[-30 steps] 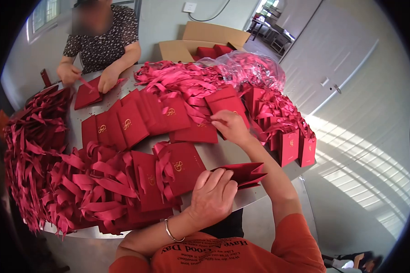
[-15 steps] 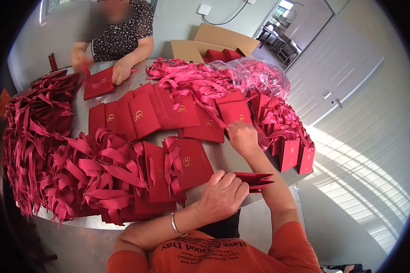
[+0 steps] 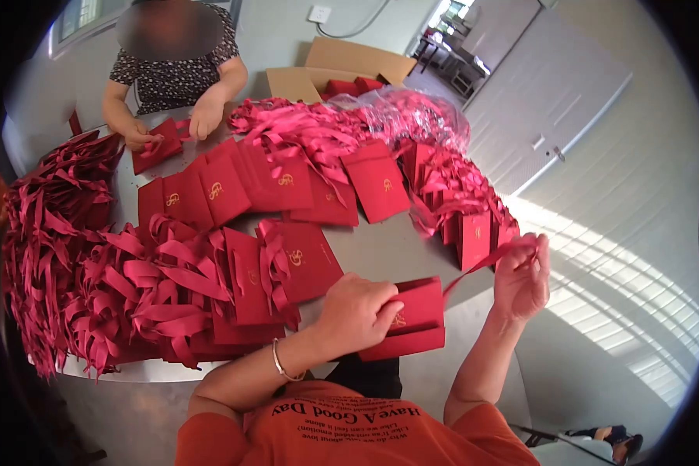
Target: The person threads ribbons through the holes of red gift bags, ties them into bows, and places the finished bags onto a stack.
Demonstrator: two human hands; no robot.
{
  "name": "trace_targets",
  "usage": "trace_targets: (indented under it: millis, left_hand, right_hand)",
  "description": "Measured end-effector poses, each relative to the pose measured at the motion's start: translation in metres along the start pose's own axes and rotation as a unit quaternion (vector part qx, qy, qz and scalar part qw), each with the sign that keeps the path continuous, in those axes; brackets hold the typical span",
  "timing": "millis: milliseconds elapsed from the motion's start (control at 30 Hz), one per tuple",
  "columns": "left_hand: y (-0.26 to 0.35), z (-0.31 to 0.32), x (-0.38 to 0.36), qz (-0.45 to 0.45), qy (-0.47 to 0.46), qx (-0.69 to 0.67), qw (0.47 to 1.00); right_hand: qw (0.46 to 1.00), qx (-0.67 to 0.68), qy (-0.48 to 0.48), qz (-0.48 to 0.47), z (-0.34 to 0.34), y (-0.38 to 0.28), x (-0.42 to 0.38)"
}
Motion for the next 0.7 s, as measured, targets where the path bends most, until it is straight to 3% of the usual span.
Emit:
trace_targets:
  millis: [33, 67, 133, 200, 233, 267, 333, 467, 567, 700]
  left_hand:
    - [-0.005, 0.005, -0.002, -0.051, -0.072, -0.013, 0.996]
    - [-0.006, 0.005, -0.001, -0.05, -0.089, -0.019, 0.995]
    - [-0.015, 0.015, -0.005, -0.116, -0.239, -0.032, 0.963]
    - [-0.024, 0.024, -0.01, -0.12, -0.278, -0.068, 0.95]
    - [-0.028, 0.028, -0.012, -0.118, -0.299, -0.055, 0.945]
    - [-0.029, 0.031, -0.013, -0.118, -0.311, -0.056, 0.941]
    - [-0.028, 0.039, -0.021, -0.084, -0.404, -0.034, 0.91]
    - [-0.017, 0.051, -0.034, -0.041, -0.496, -0.016, 0.867]
    - [-0.017, 0.053, -0.037, -0.038, -0.519, 0.013, 0.854]
    - [-0.02, 0.05, -0.035, -0.03, -0.509, 0.042, 0.859]
  right_hand:
    - [0.993, -0.01, -0.11, 0.043, 0.017, 0.0, 0.004]
    - [0.996, -0.075, -0.054, 0.009, 0.023, 0.006, 0.0]
    - [0.958, -0.285, 0.032, 0.017, 0.013, 0.016, -0.016]
    - [0.92, -0.379, 0.073, 0.073, 0.01, 0.036, -0.029]
    - [0.919, -0.373, 0.071, 0.108, 0.002, 0.043, -0.039]
    - [0.926, -0.319, 0.138, 0.145, -0.011, 0.051, -0.056]
    - [0.932, -0.212, 0.191, 0.224, -0.024, 0.059, -0.083]
    - [0.886, -0.248, 0.261, 0.29, -0.025, 0.065, -0.127]
    - [0.873, -0.152, 0.277, 0.372, -0.025, 0.071, -0.15]
    - [0.893, -0.195, 0.233, 0.331, -0.026, 0.076, -0.163]
Point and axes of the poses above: each hand's wrist, its own x-axis towards the middle knuckle, its own z-axis out of the palm, y = z × x, the point moved 4 cm from there along x, towards the middle knuckle, and after that the axes turned 15 degrees about x, right-handed, at the moved point
